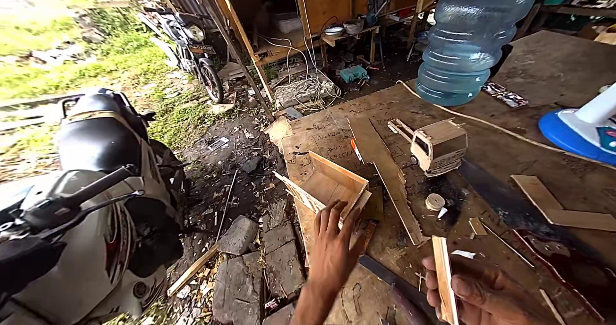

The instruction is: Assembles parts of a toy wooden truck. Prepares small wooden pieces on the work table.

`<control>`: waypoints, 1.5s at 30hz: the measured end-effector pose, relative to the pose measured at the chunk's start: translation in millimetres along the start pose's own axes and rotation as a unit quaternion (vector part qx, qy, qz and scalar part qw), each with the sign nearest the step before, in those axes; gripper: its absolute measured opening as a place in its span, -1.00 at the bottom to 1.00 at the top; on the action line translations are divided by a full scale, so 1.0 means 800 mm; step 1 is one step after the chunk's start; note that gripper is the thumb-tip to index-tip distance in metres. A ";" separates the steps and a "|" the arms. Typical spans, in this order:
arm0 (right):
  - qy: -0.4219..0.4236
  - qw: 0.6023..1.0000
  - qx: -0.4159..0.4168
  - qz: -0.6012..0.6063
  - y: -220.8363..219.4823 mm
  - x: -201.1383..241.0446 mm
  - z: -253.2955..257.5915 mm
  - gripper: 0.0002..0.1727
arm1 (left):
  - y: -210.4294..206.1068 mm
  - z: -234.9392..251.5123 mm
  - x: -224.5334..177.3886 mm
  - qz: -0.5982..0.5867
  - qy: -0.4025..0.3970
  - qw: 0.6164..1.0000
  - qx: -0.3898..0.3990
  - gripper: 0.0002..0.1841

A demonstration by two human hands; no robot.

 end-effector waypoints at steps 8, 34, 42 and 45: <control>-0.054 0.998 0.027 0.016 -0.008 -0.045 -0.014 -0.71 | 0.098 -0.092 -0.148 -0.458 0.349 0.814 -0.077 -0.78; -0.088 0.991 0.030 -0.099 -0.010 -0.102 -0.080 -0.72 | 0.129 -0.203 -0.180 -0.491 0.463 0.730 -0.110 -0.81; -0.047 0.986 0.139 -0.079 -0.030 -0.083 -0.077 -0.71 | 0.161 -0.182 -0.183 -0.457 0.326 0.821 -0.108 -0.87; -0.037 0.985 0.151 -0.072 -0.033 -0.077 -0.076 -0.71 | 0.169 -0.177 -0.186 -0.439 0.320 0.832 -0.114 -0.87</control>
Point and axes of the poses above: each hand's wrist, its own z-axis towards the middle knuckle, its own y-axis out of the back of the hand, x = y × z, the point moved 4 cm from there along z, towards the middle knuckle, and after that the axes turned 9 degrees about -x, right-handed, at the moved point
